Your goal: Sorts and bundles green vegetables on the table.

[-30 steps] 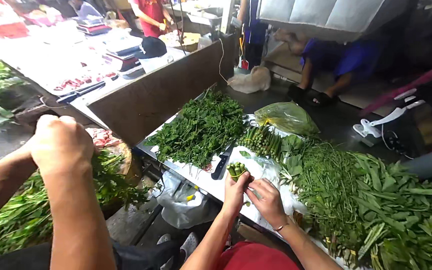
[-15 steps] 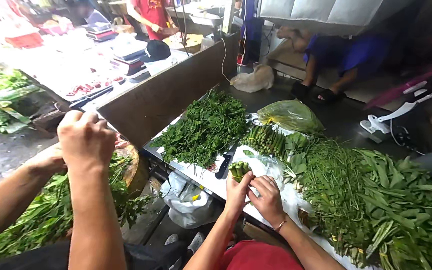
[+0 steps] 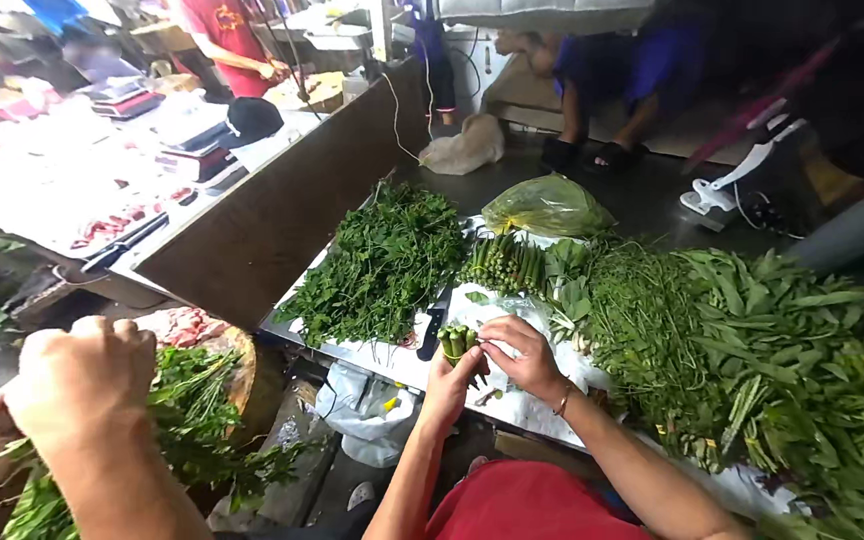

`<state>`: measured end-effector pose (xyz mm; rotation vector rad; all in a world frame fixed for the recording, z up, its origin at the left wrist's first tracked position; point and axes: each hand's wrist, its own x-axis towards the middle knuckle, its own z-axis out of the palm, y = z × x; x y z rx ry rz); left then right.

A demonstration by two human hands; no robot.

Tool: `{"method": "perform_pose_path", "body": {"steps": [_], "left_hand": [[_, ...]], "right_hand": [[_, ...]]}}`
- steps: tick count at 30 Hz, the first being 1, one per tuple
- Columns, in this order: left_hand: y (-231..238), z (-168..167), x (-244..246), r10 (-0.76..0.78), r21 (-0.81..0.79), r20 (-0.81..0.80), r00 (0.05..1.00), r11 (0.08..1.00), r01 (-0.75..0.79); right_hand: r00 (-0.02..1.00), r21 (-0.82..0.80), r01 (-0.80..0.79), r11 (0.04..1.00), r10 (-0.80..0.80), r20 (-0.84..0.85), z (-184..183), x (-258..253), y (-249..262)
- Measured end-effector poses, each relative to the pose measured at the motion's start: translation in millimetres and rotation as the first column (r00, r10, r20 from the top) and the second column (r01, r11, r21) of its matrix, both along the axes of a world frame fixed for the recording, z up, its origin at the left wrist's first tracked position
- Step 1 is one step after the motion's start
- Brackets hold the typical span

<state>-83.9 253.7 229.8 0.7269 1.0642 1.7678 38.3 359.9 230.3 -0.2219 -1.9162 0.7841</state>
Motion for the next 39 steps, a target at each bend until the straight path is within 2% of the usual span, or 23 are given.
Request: {"method": "perform_pose_path", "body": {"steps": [6, 10, 15, 20, 23, 27, 31, 36, 39], "left_hand": [[-4, -8, -10, -0.151, 0.012, -0.067, 0.986, 0.988, 0.152], [-4, -5, -11, -0.153, -0.07, -0.156, 0.976, 0.987, 0.144], [-3, -5, -9, -0.098, -0.158, -0.279, 0.955, 0.986, 0.055], [1, -8, -6, -0.05, -0.131, -0.208, 0.977, 0.991, 0.023], [1, -8, -7, -0.056, -0.115, -0.165, 0.985, 0.993, 0.037], [-1, -10, -6, -0.018, -0.101, -0.312, 0.95, 0.995, -0.014], [1, -11, -4, 0.006, -0.102, -0.508, 0.861, 0.992, -0.067], [0, -14, -5, -0.018, -0.144, -0.457, 0.889, 0.988, -0.054], [-3, -9, -6, -0.034, -0.161, -0.404, 0.914, 0.986, -0.034]], "right_hand": [[0.992, -0.22, -0.128, 0.967, 0.129, -0.008, 6, 0, 2], [0.989, -0.128, -0.118, 0.985, 0.128, 0.071, 10, 1, 4], [0.983, -0.071, -0.086, 0.994, 0.096, 0.154, 14, 0, 1], [0.988, -0.066, -0.131, 0.989, 0.136, 0.075, 6, 2, 0], [0.982, 0.02, -0.151, 0.988, 0.148, 0.117, 0, 9, 2], [0.975, 0.114, -0.07, 0.991, 0.044, 0.216, 2, 13, -6], [0.95, 0.128, 0.003, 0.992, -0.043, 0.308, 8, 10, -18], [0.87, 0.15, -0.036, 0.988, -0.043, 0.491, 9, 10, -19], [0.886, 0.072, -0.142, 0.987, 0.094, 0.454, 11, 16, -18]]}}
